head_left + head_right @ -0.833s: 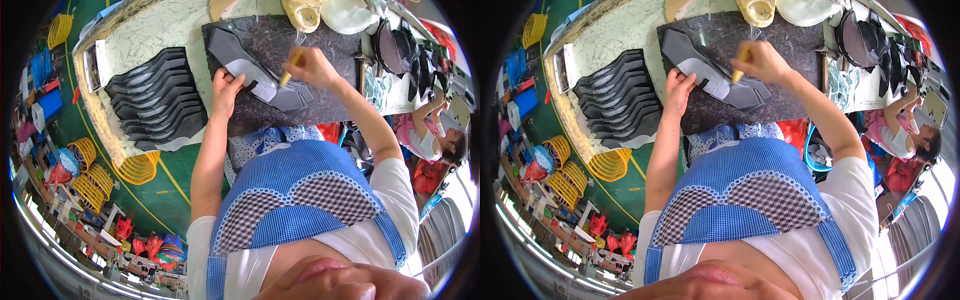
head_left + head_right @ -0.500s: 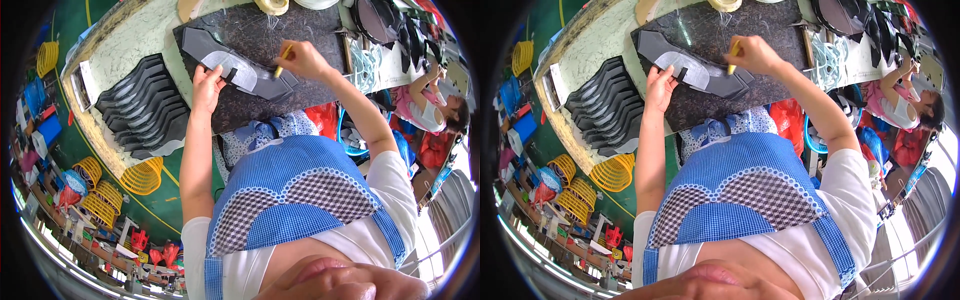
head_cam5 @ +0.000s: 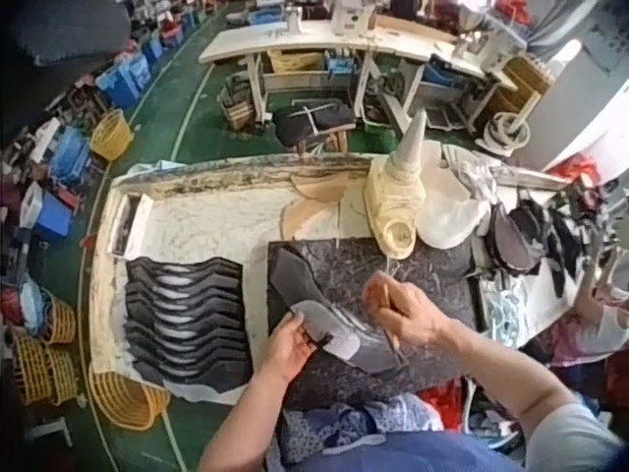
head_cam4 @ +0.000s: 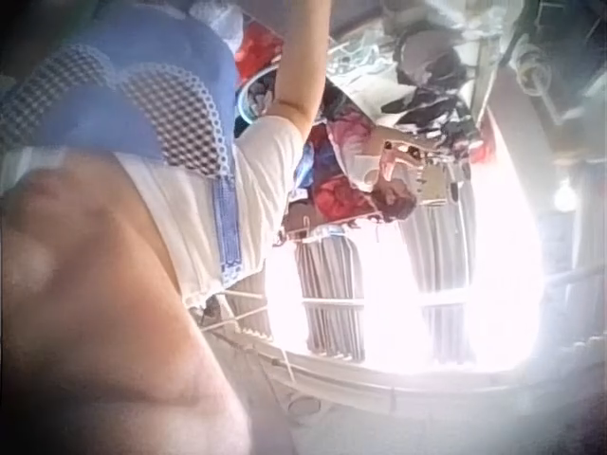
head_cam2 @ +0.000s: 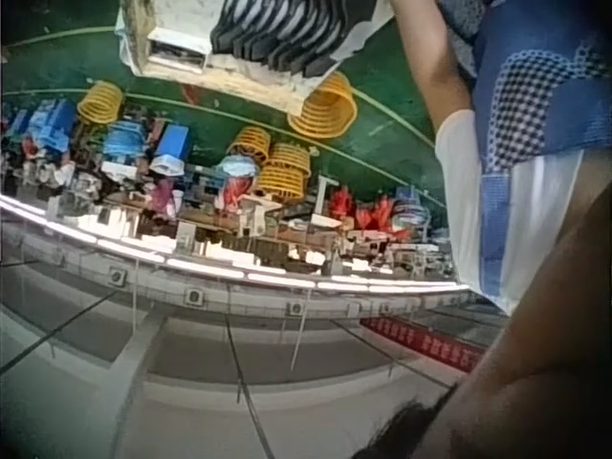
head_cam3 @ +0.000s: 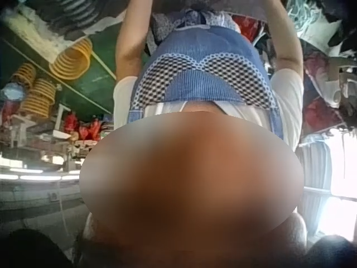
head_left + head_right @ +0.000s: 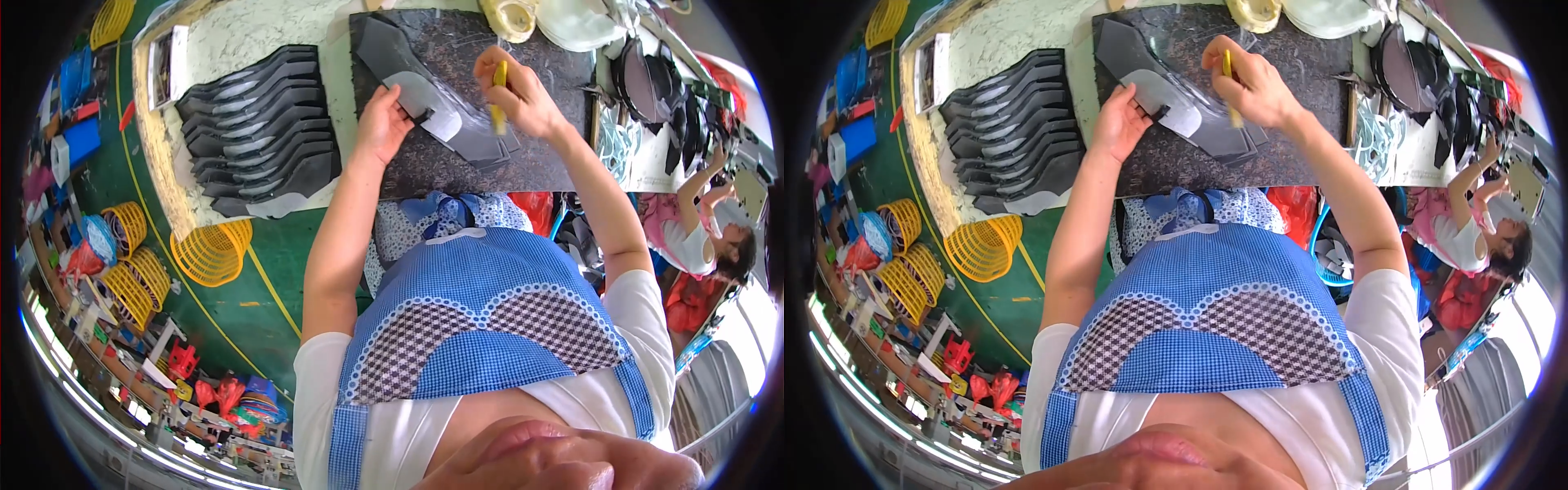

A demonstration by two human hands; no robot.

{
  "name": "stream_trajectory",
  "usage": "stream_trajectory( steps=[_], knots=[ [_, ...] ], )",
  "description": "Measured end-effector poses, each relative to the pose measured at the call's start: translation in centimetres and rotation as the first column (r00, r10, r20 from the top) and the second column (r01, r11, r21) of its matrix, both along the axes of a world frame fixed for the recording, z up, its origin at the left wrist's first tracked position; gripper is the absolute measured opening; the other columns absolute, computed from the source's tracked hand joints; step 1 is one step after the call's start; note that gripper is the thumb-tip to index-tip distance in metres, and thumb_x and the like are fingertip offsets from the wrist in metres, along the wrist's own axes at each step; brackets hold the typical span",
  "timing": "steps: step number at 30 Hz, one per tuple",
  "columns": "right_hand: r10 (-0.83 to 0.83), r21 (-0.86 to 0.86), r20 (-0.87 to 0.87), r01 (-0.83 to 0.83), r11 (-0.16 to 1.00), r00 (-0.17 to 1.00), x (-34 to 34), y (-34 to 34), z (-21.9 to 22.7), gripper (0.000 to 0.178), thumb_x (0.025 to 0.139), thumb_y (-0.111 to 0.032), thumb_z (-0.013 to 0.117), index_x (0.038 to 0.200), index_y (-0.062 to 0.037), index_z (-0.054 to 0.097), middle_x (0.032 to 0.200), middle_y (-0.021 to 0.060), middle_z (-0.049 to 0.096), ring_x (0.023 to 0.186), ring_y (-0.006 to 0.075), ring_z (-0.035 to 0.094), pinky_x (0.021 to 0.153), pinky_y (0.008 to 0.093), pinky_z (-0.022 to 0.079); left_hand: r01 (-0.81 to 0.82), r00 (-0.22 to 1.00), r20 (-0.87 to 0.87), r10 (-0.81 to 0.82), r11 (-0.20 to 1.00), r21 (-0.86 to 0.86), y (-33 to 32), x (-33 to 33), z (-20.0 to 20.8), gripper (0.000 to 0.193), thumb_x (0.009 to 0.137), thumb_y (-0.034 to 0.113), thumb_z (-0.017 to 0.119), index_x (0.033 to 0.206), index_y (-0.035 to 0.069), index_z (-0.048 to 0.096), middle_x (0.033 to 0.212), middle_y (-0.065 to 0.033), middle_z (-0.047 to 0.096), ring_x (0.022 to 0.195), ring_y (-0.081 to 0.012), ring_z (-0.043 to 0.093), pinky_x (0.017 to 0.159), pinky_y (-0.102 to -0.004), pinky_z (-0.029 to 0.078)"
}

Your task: Applying glue to shoe upper components using a handheld applicator brush.

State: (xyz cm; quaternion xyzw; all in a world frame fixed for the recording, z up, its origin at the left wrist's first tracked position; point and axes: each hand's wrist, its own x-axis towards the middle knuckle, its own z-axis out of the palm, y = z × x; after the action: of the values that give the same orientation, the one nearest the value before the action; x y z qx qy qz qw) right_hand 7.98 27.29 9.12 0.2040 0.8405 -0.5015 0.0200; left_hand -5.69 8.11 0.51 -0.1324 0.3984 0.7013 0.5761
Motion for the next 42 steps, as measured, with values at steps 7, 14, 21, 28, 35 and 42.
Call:
stream_trajectory(
  steps=[7, 14, 21, 28, 35, 42],
  knots=[
    [0.358, 0.288, 0.385, -0.479, 0.829, 0.851, -3.4, -0.4, -2.9, 0.025, 0.086, -0.023, 0.051, 0.108, -0.0165, 0.061, 0.083, 0.0156, 0.065, 0.082, 0.0359, 0.063, 0.072, 0.047, 0.047, -0.414, 0.886, -0.132, 0.444, 0.887, 0.203, -4.2, 3.5, 5.3, 0.028, 0.093, 0.018, 0.044, 0.117, 0.007, 0.054, 0.106, -0.0032, 0.06, 0.099, -0.0133, 0.057, 0.088, -0.0303, 0.043],
    [0.698, -0.32, 0.173, -0.631, 0.707, 0.694, -8.1, -10.7, 2.9, 0.056, 0.083, -0.051, 0.061, 0.107, -0.0004, 0.063, 0.075, 0.0159, 0.063, 0.074, 0.0272, 0.063, 0.068, 0.0372, 0.047, -0.839, 0.503, -0.182, 0.845, 0.528, 0.13, -18.6, 2.4, 7.4, 0.047, 0.092, 0.02, 0.032, 0.126, -0.009, 0.046, 0.128, -0.0194, 0.053, 0.122, -0.0296, 0.049, 0.109, -0.0494, 0.036],
    [0.578, -0.07, 0.25, -0.581, 0.811, 0.776, -12.8, -18.2, -4.4, 0.035, 0.08, -0.031, 0.064, 0.081, 0.0031, 0.058, 0.072, 0.0223, 0.059, 0.068, 0.0362, 0.059, 0.063, 0.0437, 0.045, -0.936, 0.338, -0.774, 0.536, 0.281, -0.214, -25.9, 0.8, 2.2, 0.045, 0.086, 0.004, 0.062, 0.12, 0.008, 0.034, 0.088, -0.005, 0.055, 0.081, -0.0135, 0.054, 0.076, -0.0297, 0.045],
    [0.509, 0.334, 0.565, -0.744, 0.579, 0.65, -16.0, -23.0, -6.8, 0.024, 0.075, -0.025, 0.063, 0.091, -0.0089, 0.071, 0.092, 0.0106, 0.071, 0.088, 0.0287, 0.069, 0.072, 0.0398, 0.054, -0.795, 0.55, -0.8, 0.241, 0.443, -0.414, -27.3, -3.2, -3.3, 0.069, 0.077, -0.001, 0.067, 0.126, 0.008, 0.02, 0.071, -0.0052, 0.049, 0.061, -0.0134, 0.05, 0.057, -0.0244, 0.043],
    [0.397, 0.377, 0.365, -0.524, 0.764, 0.842, -11.9, -15.1, -4.3, 0.026, 0.073, -0.028, 0.074, 0.089, -0.0094, 0.063, 0.076, 0.0112, 0.067, 0.076, 0.0288, 0.068, 0.064, 0.0378, 0.052, -0.744, 0.567, -0.816, 0.112, 0.494, -0.449, -30.3, -3.7, -6.8, 0.065, 0.077, 0.004, 0.063, 0.126, 0.007, 0.021, 0.085, -0.0104, 0.052, 0.069, -0.0171, 0.054, 0.061, -0.0294, 0.051],
    [-0.644, -0.197, -0.177, 0.614, 0.764, 0.744, 2.4, 6.2, 0.8, 0.022, 0.093, -0.021, 0.061, 0.093, 0.0005, 0.063, 0.086, 0.0099, 0.068, 0.072, 0.0103, 0.064, 0.066, 0.0216, 0.051, -0.929, 0.197, -0.938, -0.285, 0.252, -0.272, -32.1, -3.4, -2.5, 0.043, 0.089, 0.005, 0.054, 0.123, 0.002, 0.029, 0.09, -0.014, 0.052, 0.073, -0.0211, 0.053, 0.069, -0.0336, 0.05]
  ],
)
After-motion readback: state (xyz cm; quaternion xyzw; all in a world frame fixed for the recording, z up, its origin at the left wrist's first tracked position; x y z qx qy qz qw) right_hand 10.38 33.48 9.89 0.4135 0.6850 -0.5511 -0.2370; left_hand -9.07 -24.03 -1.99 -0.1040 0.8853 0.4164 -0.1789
